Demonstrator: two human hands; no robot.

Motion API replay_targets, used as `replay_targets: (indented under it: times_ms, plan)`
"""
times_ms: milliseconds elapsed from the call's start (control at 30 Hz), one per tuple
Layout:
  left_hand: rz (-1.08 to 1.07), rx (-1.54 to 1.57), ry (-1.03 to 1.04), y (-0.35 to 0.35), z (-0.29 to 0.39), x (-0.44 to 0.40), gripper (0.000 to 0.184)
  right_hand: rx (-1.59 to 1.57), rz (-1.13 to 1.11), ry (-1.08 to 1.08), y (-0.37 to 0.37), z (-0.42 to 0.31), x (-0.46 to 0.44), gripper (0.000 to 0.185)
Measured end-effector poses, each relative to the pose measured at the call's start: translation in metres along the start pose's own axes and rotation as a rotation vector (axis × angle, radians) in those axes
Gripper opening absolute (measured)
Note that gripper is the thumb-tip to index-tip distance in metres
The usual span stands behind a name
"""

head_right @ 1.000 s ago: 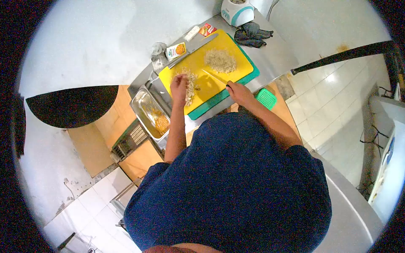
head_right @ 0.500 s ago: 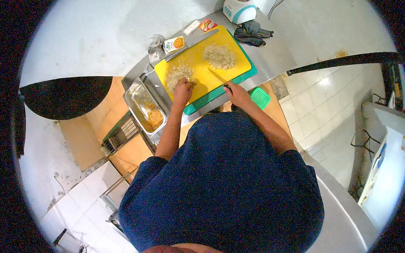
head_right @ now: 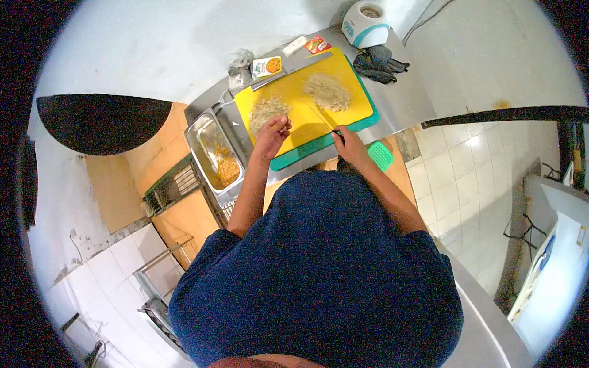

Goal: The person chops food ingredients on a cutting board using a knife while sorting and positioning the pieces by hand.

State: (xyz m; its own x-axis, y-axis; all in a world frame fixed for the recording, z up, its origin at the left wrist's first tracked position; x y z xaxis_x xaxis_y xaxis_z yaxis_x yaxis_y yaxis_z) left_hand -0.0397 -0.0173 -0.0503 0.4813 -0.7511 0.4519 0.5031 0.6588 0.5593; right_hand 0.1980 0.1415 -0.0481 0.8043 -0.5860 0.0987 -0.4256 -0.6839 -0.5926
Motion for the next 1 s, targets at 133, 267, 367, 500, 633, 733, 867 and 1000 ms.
replay_targets:
  times_ms: [133, 267, 367, 500, 633, 733, 867, 1000]
  plan:
    - [0.021, 0.556, 0.189, 0.028, 0.063, 0.014, 0.053, -0.048, -0.013, -0.01, -0.004, -0.012, -0.001, 0.032]
    - [0.288, 0.261, 0.136, 0.002, 0.079, -0.008, 0.047, -0.057, -0.057, -0.004, -0.001, -0.012, -0.005, 0.03]
    - [0.312, -0.267, 0.222, -0.016, 0.068, -0.01, 0.037, -0.032, -0.054, -0.037, 0.005, -0.007, -0.005, 0.029]
    - [0.3, -1.116, 0.477, 0.0, 0.044, 0.007, 0.016, -0.058, -0.079, 0.02, -0.002, -0.009, -0.004, 0.03]
    - [0.21, -1.462, 0.748, 0.011, 0.028, 0.017, 0.019, -0.014, -0.091, 0.003, -0.002, -0.006, -0.002, 0.031]
    - [0.235, -1.482, 0.719, 0.01, 0.028, 0.01, 0.021, 0.036, -0.121, 0.001, -0.001, -0.006, -0.001, 0.032]
    - [0.235, -1.584, 0.745, 0.011, 0.037, -0.006, 0.027, 0.048, -0.137, -0.012, 0.003, -0.007, 0.0, 0.033]
    - [0.198, -1.672, 0.676, 0.01, 0.042, -0.03, 0.034, 0.051, -0.179, -0.001, 0.008, -0.007, 0.001, 0.033]
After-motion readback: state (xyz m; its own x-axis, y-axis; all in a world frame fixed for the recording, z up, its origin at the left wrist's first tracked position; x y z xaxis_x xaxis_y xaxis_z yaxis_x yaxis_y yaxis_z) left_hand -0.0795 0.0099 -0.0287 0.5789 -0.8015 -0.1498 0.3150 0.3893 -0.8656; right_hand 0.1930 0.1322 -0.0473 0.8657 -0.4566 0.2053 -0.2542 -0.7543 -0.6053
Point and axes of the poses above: each hand's wrist, its own x-axis away from the middle knuckle, its own y-axis out of the palm, z = x × y, the point moved 1 cm from there along -x, towards the middle knuckle, and after that the axes turned 2 degrees about x, right-handed, at the moved point
